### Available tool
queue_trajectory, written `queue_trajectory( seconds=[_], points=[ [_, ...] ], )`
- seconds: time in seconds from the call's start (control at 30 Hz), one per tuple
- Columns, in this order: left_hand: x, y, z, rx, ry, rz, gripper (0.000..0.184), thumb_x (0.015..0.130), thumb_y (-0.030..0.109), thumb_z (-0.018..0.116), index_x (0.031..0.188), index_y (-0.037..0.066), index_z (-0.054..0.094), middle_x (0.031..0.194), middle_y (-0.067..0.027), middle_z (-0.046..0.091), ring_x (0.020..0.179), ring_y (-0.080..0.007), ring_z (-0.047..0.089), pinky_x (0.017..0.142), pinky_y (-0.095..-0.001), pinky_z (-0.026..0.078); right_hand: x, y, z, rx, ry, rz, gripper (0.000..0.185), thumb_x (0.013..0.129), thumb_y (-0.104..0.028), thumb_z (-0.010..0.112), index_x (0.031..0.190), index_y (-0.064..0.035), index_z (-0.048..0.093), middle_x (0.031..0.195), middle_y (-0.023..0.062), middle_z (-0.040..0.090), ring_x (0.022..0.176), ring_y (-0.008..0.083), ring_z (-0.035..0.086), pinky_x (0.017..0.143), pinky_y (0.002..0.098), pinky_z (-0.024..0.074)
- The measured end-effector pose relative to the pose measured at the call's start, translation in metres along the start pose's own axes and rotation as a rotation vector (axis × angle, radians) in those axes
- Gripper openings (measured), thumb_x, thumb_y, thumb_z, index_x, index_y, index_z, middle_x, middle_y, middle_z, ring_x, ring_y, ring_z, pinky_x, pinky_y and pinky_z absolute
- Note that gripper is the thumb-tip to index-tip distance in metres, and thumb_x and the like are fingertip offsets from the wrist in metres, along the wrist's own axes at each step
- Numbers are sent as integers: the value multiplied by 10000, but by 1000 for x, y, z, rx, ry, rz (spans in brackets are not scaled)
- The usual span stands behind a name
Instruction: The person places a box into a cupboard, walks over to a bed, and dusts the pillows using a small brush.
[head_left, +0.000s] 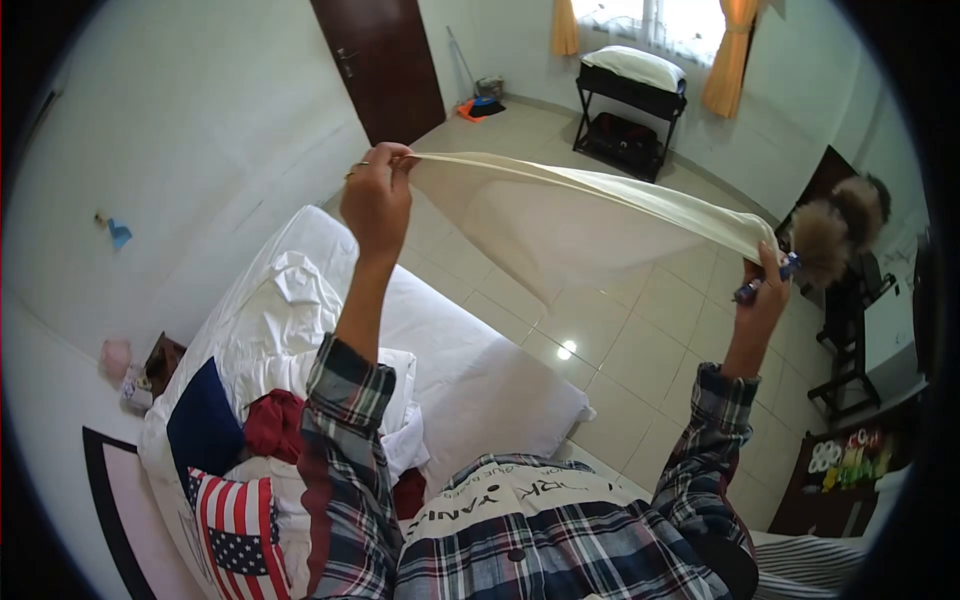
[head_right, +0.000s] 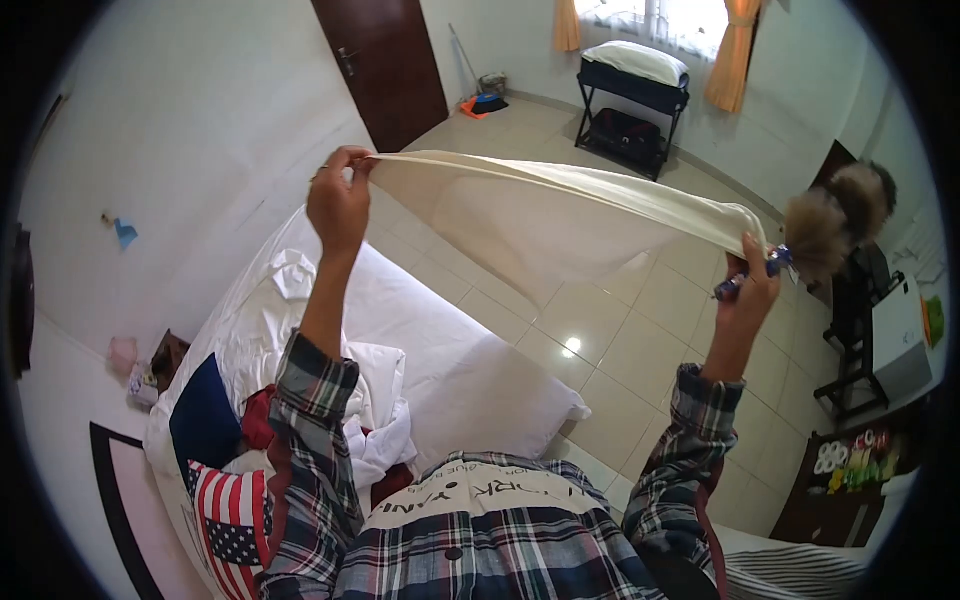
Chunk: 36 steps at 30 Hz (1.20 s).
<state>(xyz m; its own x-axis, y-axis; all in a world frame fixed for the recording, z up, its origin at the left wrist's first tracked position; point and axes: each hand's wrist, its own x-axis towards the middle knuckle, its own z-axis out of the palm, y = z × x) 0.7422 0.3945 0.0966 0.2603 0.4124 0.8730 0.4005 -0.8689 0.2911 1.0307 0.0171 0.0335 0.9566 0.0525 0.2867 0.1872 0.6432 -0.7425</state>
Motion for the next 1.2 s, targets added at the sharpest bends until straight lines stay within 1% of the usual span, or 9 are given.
queue_trajectory(
  seconds=[0.13,0.17,0.27,0.37,0.47,0.6,0.93,1.0,1.2],
  points=[
    [-9,8,-6,-307,-177,-199,59,916,112,652,898,59,633,794,-60,674,658,-174,673,545,-316,467,-39,-30,-24,-65,79,7,215,875,-41,699,987,-30,516,970,107,606,902,184,660,818,278,584],
    [-15,18,-12,-473,-302,-409,67,944,72,618,910,15,606,776,-72,666,661,-128,679,564,-283,505,-53,-28,-30,-118,103,36,215,879,-43,695,986,-35,509,965,106,604,896,181,663,803,275,588],
    [-63,-25,18,-809,-325,-512,58,953,38,588,917,-8,590,784,-92,677,713,-147,696,668,-288,554,-97,1,-59,-270,118,144,218,896,-66,684,995,-37,491,934,88,590,841,172,676,738,274,603],
    [-121,-85,40,-584,-420,-420,107,979,62,564,903,-13,572,798,-88,678,762,-163,706,732,-285,585,-148,51,-80,-374,159,315,218,900,-79,681,952,-68,469,883,59,577,692,162,679,478,253,537],
    [-181,-140,46,-485,-546,-440,126,896,-89,537,985,-23,598,857,-109,675,812,-177,689,766,-289,580,-202,110,-110,-422,140,514,248,900,-74,671,938,-88,426,847,55,573,624,199,690,299,235,387],
    [-257,-197,48,-345,-604,-259,237,800,-144,537,947,-14,669,881,-141,631,816,-247,660,728,-324,551,-255,156,-126,-510,29,789,243,902,-35,622,977,-68,393,841,83,570,703,283,724,325,257,437],
    [-370,-274,9,-154,-778,-414,196,747,-140,541,841,-24,667,841,-173,614,801,-318,619,720,-382,511,-362,176,-145,-557,-364,1140,204,915,-22,545,1050,25,400,817,156,613,665,277,700,559,360,593],
    [-369,-282,2,-138,-805,-410,199,762,-135,507,848,-34,655,882,-186,613,828,-328,620,741,-376,514,-368,171,-142,-700,-552,1075,233,894,-80,591,1060,30,470,774,155,639,645,210,688,566,330,553],
    [-365,-303,-13,-58,-957,-372,231,777,-119,498,921,-6,639,979,-182,605,916,-353,614,777,-387,508,-396,191,-148,-1006,-982,839,514,816,-357,722,1094,34,536,932,245,647,867,373,657,762,426,506]
  ],
)
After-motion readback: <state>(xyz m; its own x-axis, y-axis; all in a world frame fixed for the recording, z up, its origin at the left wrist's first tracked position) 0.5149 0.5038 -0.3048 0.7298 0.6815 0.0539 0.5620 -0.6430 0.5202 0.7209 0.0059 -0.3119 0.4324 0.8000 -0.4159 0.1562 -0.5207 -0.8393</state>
